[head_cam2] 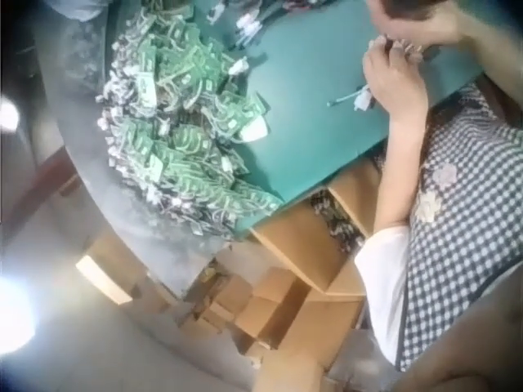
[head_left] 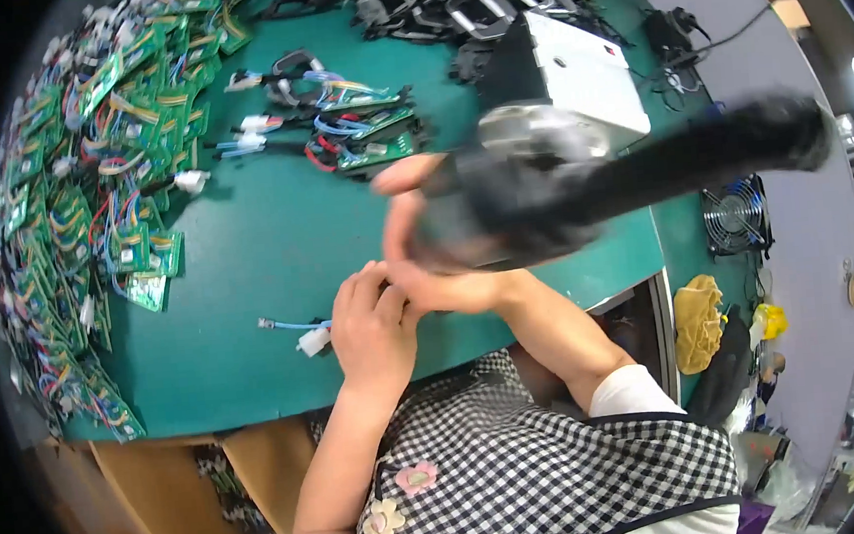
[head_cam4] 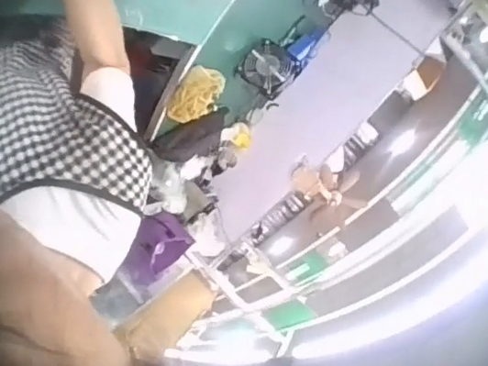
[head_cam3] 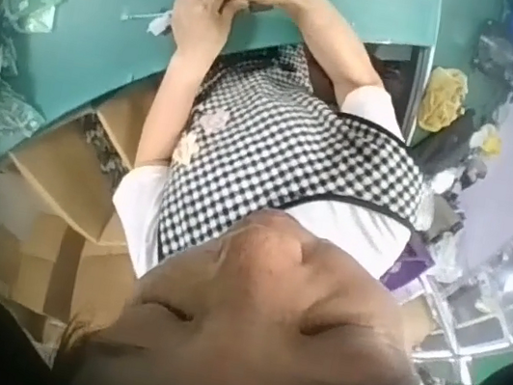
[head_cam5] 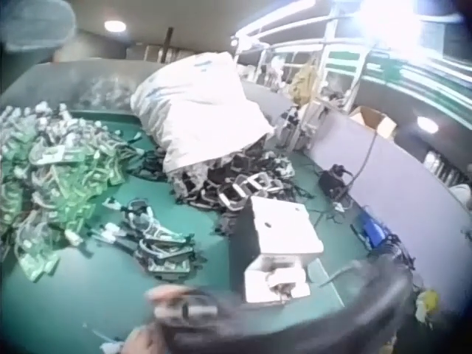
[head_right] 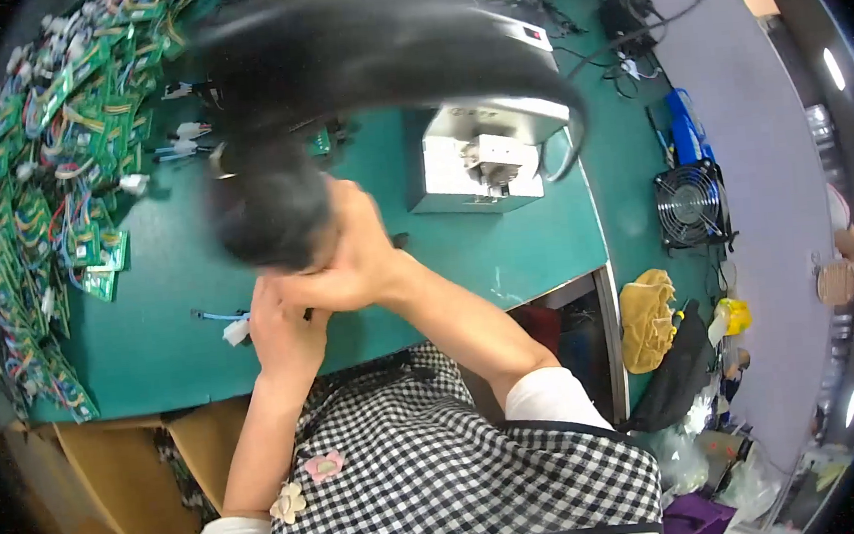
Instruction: The person assembles electronic circuit boards into plastic housings by securing them with screws using an electric screwdriver.
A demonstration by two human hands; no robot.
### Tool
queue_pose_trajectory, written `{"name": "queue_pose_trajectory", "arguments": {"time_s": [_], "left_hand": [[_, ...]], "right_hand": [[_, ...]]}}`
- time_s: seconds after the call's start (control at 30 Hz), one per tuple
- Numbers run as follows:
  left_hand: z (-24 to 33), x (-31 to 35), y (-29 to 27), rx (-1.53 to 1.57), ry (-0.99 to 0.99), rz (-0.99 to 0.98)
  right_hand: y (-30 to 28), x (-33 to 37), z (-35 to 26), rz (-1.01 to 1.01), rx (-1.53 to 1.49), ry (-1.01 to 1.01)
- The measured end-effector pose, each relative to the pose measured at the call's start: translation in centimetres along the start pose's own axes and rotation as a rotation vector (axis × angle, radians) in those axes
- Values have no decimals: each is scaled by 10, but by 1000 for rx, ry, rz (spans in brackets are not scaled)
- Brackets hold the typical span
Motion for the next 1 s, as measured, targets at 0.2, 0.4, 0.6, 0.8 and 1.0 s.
{"name": "queue_pose_trajectory", "arguments": {"time_s": [0.2, 0.4, 0.6, 0.8, 1.0], "left_hand": [[4, -2, -3, 6, 7, -38], [9, -3, -1, -16, -7, -66], [0, -4, 3, -50, -44, -123], [-1, -7, 3, 59, 4, -58], [-8, -4, 2, 59, 7, -6]], "right_hand": [[-178, 43, -34, 801, -193, -236], [-170, 35, -2, 650, -15, -34], [-138, 58, -13, 649, -266, -10], [-36, 62, -20, 419, -296, 41], [-6, 51, -7, 306, -331, 83]]}}
Point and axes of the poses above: each hand's wrist, its own x-axis away from the middle knuckle, its own y-axis out of the palm, z = x × y, the point moved 8 cm from there along -x, towards the middle knuckle, and after that the axes turned 13 degrees about x, right-handed, at the moved point
